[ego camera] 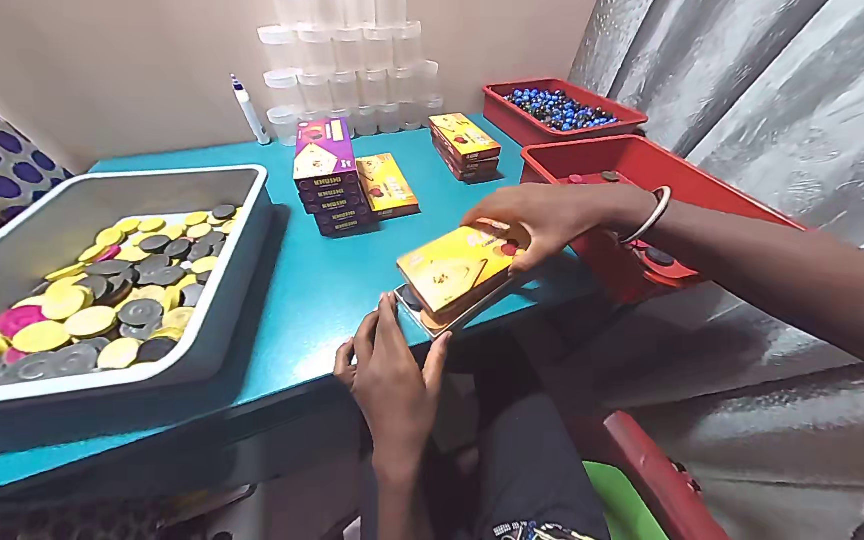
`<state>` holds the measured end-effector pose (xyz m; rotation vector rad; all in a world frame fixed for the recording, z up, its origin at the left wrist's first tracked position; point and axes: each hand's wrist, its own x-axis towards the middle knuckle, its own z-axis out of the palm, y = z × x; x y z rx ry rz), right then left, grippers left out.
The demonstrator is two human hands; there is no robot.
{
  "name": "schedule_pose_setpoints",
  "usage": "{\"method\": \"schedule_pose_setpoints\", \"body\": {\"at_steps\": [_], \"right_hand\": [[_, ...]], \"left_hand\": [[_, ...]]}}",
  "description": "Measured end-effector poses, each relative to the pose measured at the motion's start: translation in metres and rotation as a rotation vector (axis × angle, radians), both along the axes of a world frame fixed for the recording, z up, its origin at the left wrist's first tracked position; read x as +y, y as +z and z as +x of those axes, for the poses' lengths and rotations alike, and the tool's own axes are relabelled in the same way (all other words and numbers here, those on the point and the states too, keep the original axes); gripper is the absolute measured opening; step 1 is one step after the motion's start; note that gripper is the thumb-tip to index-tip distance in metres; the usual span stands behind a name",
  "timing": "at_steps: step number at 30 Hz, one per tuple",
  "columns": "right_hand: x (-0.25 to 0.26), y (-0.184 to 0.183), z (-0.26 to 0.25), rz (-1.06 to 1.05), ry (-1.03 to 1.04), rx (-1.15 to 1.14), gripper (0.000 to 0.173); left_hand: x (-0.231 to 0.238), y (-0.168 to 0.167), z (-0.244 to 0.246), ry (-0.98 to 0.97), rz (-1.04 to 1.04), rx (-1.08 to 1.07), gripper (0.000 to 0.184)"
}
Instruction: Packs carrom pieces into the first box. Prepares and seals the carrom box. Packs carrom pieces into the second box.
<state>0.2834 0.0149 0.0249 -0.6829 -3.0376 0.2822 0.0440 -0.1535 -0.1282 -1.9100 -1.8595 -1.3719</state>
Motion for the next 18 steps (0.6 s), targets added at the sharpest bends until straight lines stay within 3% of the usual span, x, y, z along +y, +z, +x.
{"method": "schedule_pose_setpoints", "body": {"at_steps": [4, 9, 12, 16, 18], "right_hand": [[-0.009, -0.015, -0.014, -0.084, 0.038, -0.093, 0.084], [-0.028, -0.023, -0.012, 0.042, 0.071, -0.117, 0.079], [-0.075, -0.018, -0.021, 0.134, -0.110, -0.313, 0.063], [-0.103, -0.033, -0.029, 0.105, -0.329, -0.429, 0.082], [-0.109, -0.042, -0.030, 0.166, -0.377, -0.396, 0.075]], "left_hand": [[0.000, -0.001, -0.002, -0.010, 0.010, 0.033, 0.079], [0.000, -0.001, -0.005, -0.032, -0.020, 0.097, 0.062], [-0.003, 0.003, -0.009, -0.050, -0.063, 0.137, 0.076], [-0.006, 0.011, -0.008, -0.045, -0.122, 0.183, 0.072], [-0.005, 0.018, -0.004, -0.017, -0.191, 0.235, 0.065]]}}
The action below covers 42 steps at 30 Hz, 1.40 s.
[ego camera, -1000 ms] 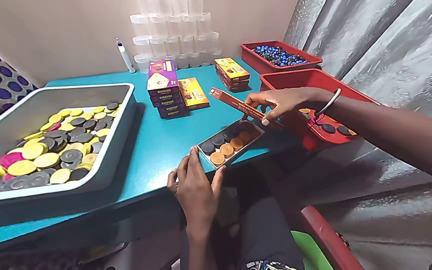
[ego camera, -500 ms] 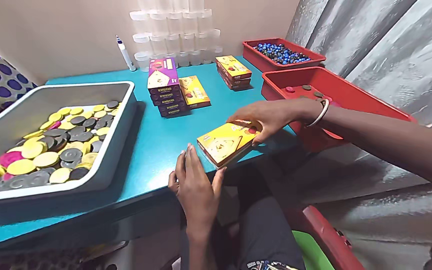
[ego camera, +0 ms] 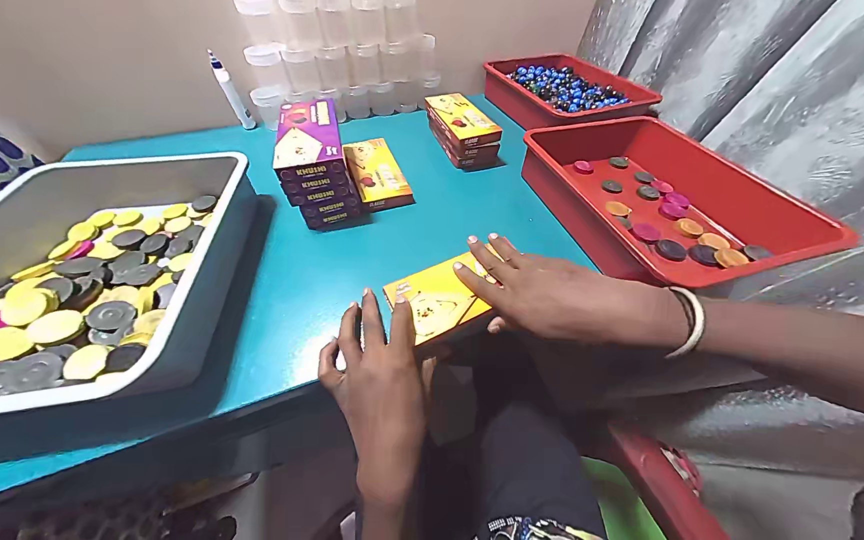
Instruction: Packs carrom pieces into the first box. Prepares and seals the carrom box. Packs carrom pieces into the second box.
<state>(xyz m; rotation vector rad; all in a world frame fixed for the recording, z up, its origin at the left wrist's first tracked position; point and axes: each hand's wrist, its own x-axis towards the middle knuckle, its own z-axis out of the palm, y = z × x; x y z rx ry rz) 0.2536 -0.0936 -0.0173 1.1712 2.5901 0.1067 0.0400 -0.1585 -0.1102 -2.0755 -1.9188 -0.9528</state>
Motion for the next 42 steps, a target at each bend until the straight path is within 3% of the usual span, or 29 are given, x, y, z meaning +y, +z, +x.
{"method": "schedule_pose_setpoints", "body": {"at_steps": [2, 5, 9, 13, 17, 20, 23, 24, 27, 30, 33, 35, 38, 40, 42], "right_hand": [[-0.011, -0.018, 0.002, 0.185, 0.026, 0.124, 0.059], [-0.031, -0.058, -0.002, 0.547, -0.004, 0.385, 0.040], [-0.039, -0.071, -0.009, 0.632, -0.109, 0.576, 0.044], [-0.066, -0.113, -0.020, 0.788, 0.010, 0.829, 0.027], [-0.104, -0.172, -0.028, 0.556, 0.216, 0.953, 0.023], [-0.102, -0.195, -0.022, 0.374, 0.254, 0.840, 0.018], [-0.081, -0.190, -0.014, 0.291, 0.197, 0.798, 0.005], [-0.075, -0.188, -0.010, 0.287, 0.179, 0.817, 0.005], [-0.077, -0.199, 0.008, 0.212, 0.115, 0.841, 0.016], [-0.074, -0.200, 0.018, 0.074, 0.094, 0.805, 0.007], [-0.061, -0.159, 0.014, -0.432, -0.090, 0.536, 0.018], [-0.052, -0.145, 0.011, -0.536, -0.101, 0.412, 0.019], [-0.051, -0.140, 0.007, -0.594, -0.162, 0.368, 0.023], [-0.063, -0.168, 0.018, -0.347, -0.133, 0.616, 0.021], [-0.064, -0.203, 0.026, -0.128, -0.049, 0.781, 0.022]], "left_hand": [[0.003, 0.014, -0.001, -0.007, -0.089, 0.050, 0.067], [0.016, 0.033, -0.015, -0.164, -0.198, 0.100, 0.065], [0.038, 0.024, -0.025, -0.442, -0.110, 0.183, 0.073], [0.026, 0.027, -0.021, -0.405, -0.118, 0.224, 0.079], [0.043, 0.037, -0.027, -0.336, -0.147, 0.333, 0.040], [0.072, 0.047, -0.025, -0.212, -0.077, 0.443, 0.042], [0.080, 0.050, 0.003, -0.234, 0.033, 0.302, 0.032], [0.078, 0.052, 0.016, -0.263, 0.043, 0.259, 0.036], [0.061, 0.053, 0.047, -0.297, -0.125, 0.312, 0.082], [0.049, 0.044, 0.046, -0.363, -0.157, 0.420, 0.085], [0.037, 0.044, 0.019, -0.406, -0.176, 0.384, 0.092], [0.033, 0.038, -0.003, -0.416, -0.154, 0.382, 0.077], [0.030, 0.029, -0.021, -0.524, -0.052, 0.337, 0.050], [0.016, 0.030, -0.012, -0.559, 0.115, 0.395, 0.032], [0.008, 0.031, -0.002, -0.575, 0.271, 0.446, 0.029]]}}
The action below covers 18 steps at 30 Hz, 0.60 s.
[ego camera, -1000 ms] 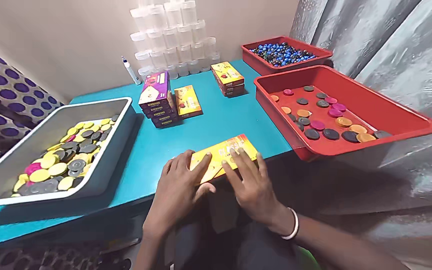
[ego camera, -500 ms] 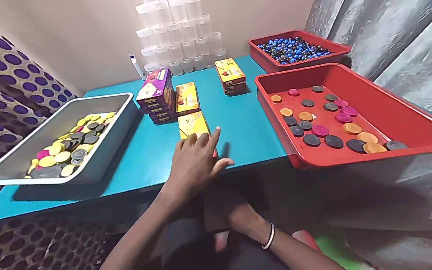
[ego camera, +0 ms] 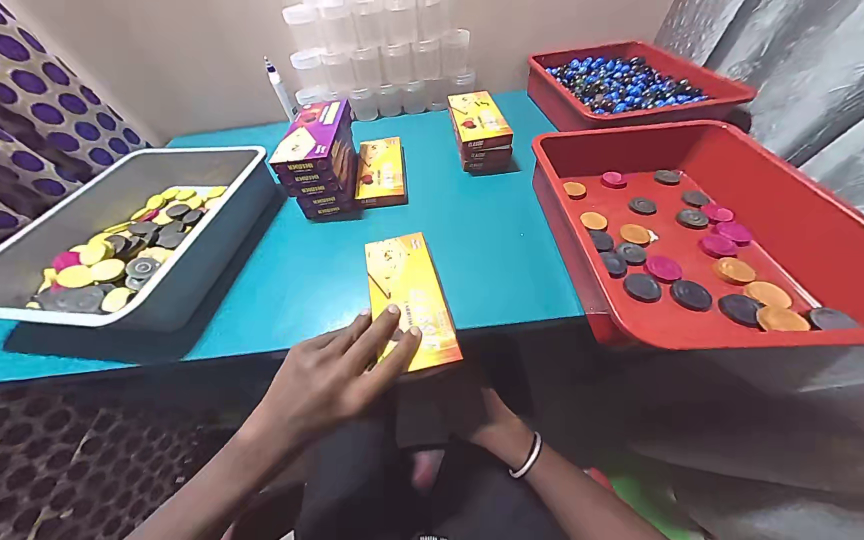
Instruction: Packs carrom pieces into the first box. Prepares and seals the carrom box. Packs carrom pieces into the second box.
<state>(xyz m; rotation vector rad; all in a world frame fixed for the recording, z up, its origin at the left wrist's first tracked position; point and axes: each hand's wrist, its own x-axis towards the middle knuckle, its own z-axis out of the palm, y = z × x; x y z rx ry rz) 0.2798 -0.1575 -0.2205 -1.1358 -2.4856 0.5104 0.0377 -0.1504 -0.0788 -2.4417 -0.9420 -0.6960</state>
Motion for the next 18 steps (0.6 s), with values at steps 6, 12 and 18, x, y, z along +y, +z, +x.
{"method": "schedule_pose_setpoints", "body": {"at_steps": [6, 12, 18], "right_hand": [[0.018, 0.056, -0.011, -0.463, -0.014, -0.409, 0.030], [0.030, 0.064, 0.004, -0.712, -0.210, -0.435, 0.042], [0.032, 0.043, 0.015, -0.633, -0.341, -0.346, 0.043]], "left_hand": [[0.090, 0.069, 0.027, -0.053, 0.276, -0.178, 0.026], [0.258, 0.116, 0.075, 0.014, 0.016, -0.264, 0.033], [0.325, 0.080, 0.094, 0.081, -0.167, -0.270, 0.034]]}}
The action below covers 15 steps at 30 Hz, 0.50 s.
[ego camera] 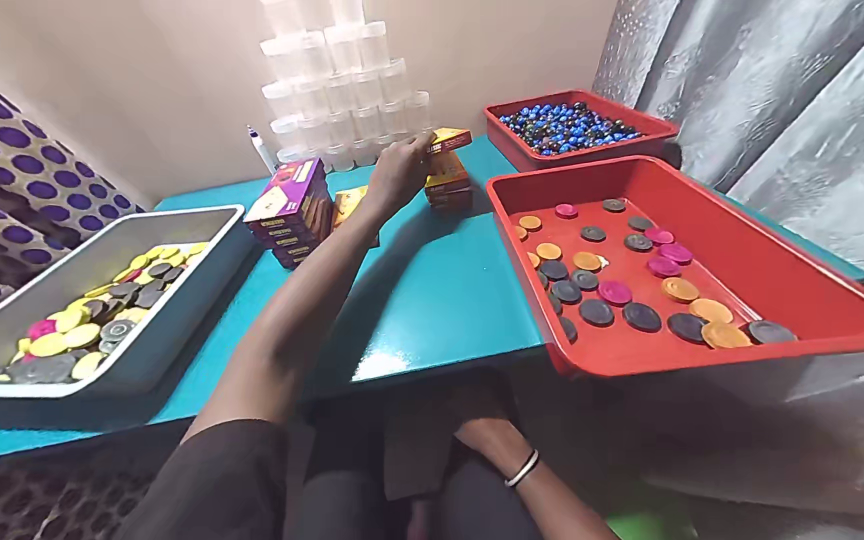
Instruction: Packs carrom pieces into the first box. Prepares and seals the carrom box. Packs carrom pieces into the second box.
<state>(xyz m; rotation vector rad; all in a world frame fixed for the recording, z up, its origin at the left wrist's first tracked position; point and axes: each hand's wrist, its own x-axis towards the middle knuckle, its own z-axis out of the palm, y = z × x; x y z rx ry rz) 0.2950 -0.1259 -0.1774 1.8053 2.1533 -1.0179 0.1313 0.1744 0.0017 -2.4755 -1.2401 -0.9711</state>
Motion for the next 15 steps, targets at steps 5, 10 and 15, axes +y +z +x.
{"method": "schedule_pose_setpoints", "body": {"at_steps": [5, 10, 15], "right_hand": [[0.003, 0.001, 0.007, -0.026, 0.041, 0.029, 0.043], [0.005, 0.001, 0.008, -0.101, 0.040, 0.044, 0.045], [0.007, 0.007, 0.007, -0.189, 0.046, 0.025, 0.047]], "left_hand": [[0.008, -0.011, 0.002, 0.001, -0.069, 0.049, 0.030], [0.003, -0.013, -0.002, 0.008, -0.122, 0.104, 0.032], [0.006, -0.017, -0.013, -0.066, -0.176, 0.115, 0.041]]}}
